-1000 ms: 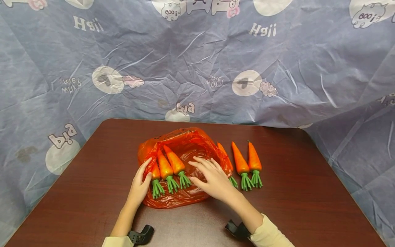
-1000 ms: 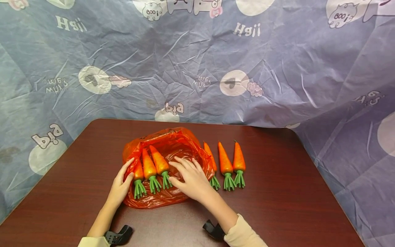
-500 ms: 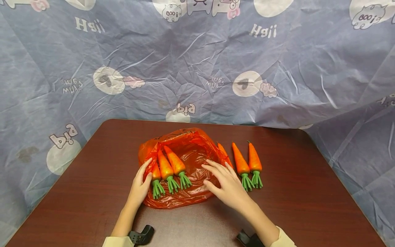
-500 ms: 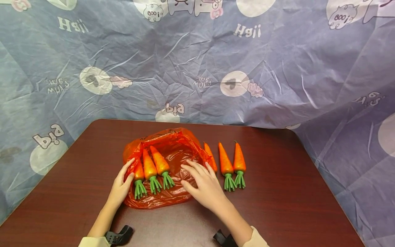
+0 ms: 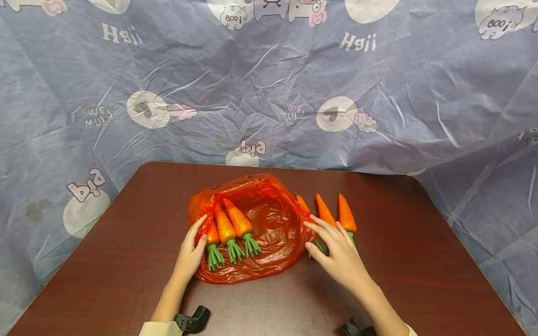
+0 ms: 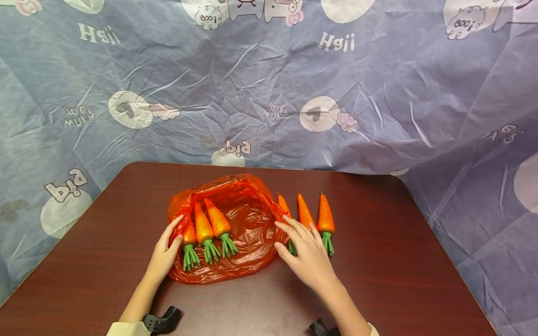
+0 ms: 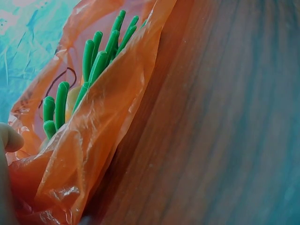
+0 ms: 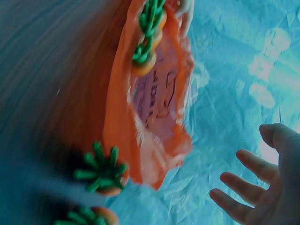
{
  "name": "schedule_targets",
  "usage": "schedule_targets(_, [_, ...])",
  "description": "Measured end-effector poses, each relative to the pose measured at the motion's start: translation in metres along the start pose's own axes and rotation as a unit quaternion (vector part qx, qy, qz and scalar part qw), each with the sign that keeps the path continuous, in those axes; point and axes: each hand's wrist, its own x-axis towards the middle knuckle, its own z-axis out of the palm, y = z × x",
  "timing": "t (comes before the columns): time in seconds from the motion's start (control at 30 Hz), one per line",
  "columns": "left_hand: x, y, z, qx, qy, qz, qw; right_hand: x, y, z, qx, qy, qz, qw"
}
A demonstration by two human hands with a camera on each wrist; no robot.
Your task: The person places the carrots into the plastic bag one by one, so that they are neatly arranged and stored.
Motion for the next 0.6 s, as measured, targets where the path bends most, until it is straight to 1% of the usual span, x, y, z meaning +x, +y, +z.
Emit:
schedule_targets(0.23, [-0.001, -0.002, 0.0, -0.002, 0.003, -0.001, 1.0, 0.0, 0.028, -0.002, 0.012, -0.014, 0.06, 0.998])
schedule_targets(0.43, [-0.001, -0.002, 0.0, -0.005, 0.002, -0.001, 1.0, 0.001, 0.059, -0.003, 0.0, -0.015, 0.091, 0.9958])
schedule_targets(0.6, [0.0, -0.002, 0.0, -0.006, 0.003, 0.003, 1.0, 0.002, 0.082, -0.005, -0.009, -0.026, 0.115, 0.9929])
